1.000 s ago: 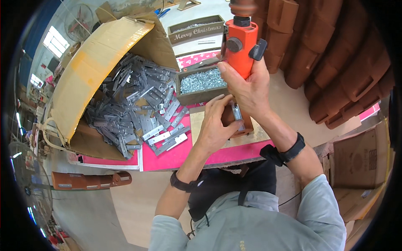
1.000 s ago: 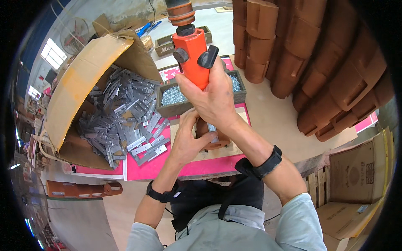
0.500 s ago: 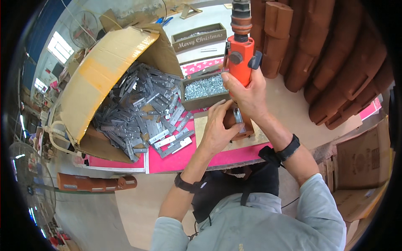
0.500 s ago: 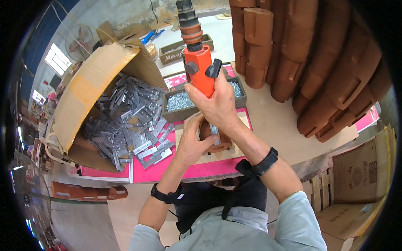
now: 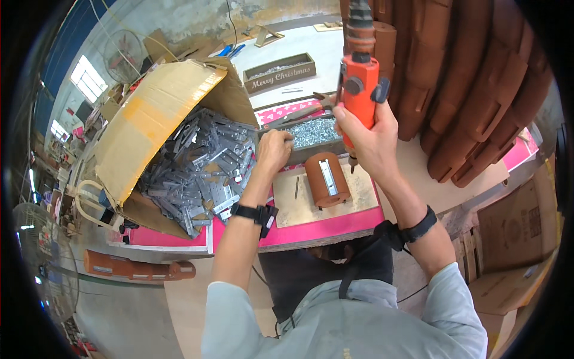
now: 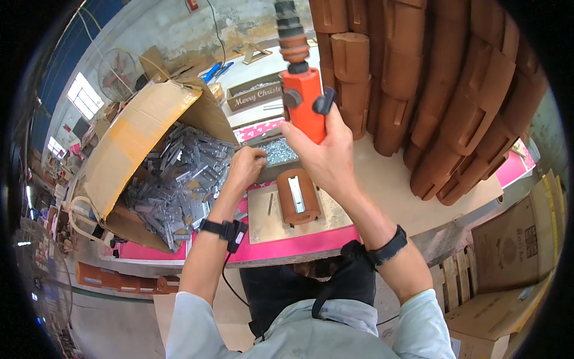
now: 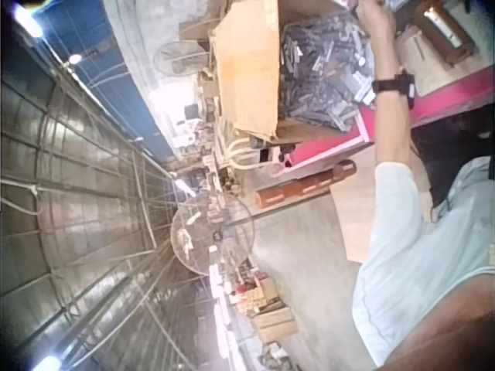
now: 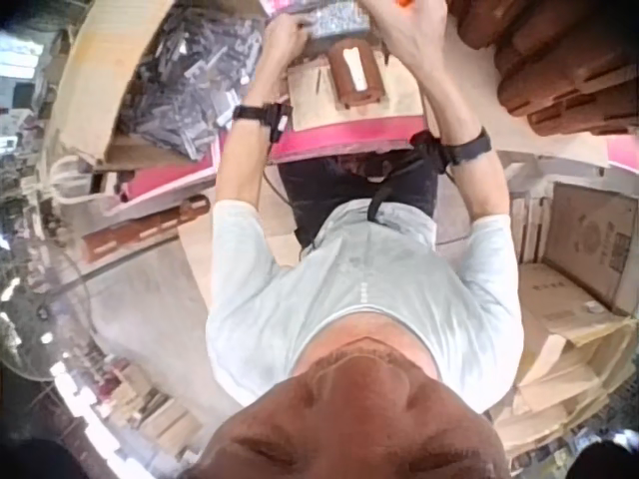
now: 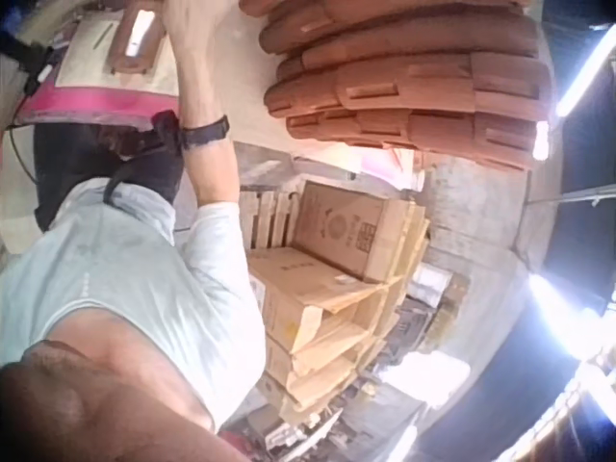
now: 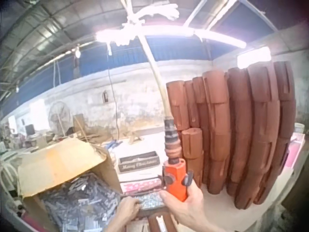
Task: Attaching metal brackets to cylindrical wood components using a power screwdriver in a workshop setting.
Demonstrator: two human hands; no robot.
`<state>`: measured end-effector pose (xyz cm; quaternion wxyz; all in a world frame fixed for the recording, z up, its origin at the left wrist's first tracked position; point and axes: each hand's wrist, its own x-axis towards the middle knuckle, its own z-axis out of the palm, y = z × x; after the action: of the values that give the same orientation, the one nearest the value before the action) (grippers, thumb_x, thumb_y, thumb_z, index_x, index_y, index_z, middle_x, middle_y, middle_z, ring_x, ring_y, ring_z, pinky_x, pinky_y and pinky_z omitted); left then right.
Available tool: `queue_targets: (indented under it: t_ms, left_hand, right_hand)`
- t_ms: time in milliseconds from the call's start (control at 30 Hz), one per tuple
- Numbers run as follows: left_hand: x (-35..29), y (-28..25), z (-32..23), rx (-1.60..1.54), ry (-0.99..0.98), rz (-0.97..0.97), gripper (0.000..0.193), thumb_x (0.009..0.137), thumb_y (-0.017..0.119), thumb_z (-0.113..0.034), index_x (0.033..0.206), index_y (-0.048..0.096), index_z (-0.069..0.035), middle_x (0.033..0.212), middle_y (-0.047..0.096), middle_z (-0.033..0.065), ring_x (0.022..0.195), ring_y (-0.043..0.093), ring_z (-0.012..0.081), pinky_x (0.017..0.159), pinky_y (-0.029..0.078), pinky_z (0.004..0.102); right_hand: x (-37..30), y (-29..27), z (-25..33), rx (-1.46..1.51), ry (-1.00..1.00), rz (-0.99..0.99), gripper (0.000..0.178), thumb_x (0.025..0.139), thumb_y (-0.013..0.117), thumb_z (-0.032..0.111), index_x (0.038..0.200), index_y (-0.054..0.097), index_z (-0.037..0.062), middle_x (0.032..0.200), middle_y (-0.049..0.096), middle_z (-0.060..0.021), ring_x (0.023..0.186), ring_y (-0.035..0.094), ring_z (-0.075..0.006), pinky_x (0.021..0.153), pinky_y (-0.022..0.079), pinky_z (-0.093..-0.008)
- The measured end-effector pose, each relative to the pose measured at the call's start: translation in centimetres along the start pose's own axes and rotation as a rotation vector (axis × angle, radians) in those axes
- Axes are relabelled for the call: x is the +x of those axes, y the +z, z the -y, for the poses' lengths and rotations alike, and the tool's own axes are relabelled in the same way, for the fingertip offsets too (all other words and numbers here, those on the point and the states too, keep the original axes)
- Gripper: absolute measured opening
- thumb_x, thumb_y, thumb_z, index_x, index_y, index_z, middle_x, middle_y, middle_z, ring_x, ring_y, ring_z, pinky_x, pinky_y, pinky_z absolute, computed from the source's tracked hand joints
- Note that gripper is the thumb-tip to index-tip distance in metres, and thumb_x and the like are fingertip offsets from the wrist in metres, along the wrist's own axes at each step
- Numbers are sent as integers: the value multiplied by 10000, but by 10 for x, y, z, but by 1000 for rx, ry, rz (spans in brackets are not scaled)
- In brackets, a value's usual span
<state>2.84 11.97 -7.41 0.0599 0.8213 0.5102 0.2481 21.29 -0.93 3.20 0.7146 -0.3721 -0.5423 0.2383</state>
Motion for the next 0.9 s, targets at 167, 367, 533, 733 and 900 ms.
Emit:
queue_targets:
  t_ms: [167, 367, 533, 733, 900]
  left_hand:
    - [35, -2, 8, -107, -212, 411, 233, 701, 731, -200, 905, 740, -87, 958, 685, 195, 962, 657, 314, 916, 471, 388]
    - [34, -1, 1, 13, -211, 361, 220, 658, 767, -209, 829, 736, -76, 851, 697, 186, 898, 676, 308, 908, 478, 378]
    - [25, -2, 7, -128, -263, 318, 221, 666, 754, -215, 820, 725, -59, 838, 702, 170, 844, 684, 304, 811, 513, 375]
    - [15, 2, 13, -306, -289, -19, 171, 730, 726, -155, 797, 678, -5, 695, 674, 102, 724, 672, 177, 667, 511, 320]
    - [-4, -12, -8, -933, -298, -63, 137, 865, 605, -30, 991, 631, 16, 851, 676, 75, 793, 672, 151, 674, 526, 242]
  right_hand:
    - [-9, -19, -2, -86, 134, -12, 363, 822, 706, 114, 1119, 528, 7, 898, 606, -30, 770, 550, -74, 686, 479, -253]
    - [-10, -22, 0, -60, 98, -15, 354, 832, 700, 108, 1124, 527, 6, 900, 606, -28, 775, 551, -74, 687, 481, -249]
    - [-9, -19, 2, -35, 93, 20, 363, 836, 701, 116, 1131, 522, 2, 913, 619, -36, 792, 560, -77, 702, 487, -251]
    - [-9, -12, 4, -68, 96, 49, 381, 832, 707, 139, 1136, 520, 6, 935, 637, -60, 813, 582, -96, 722, 495, -268]
    - [-6, -5, 6, -81, 46, 33, 376, 828, 704, 140, 1126, 526, -3, 937, 633, -58, 818, 576, -99, 740, 493, -269]
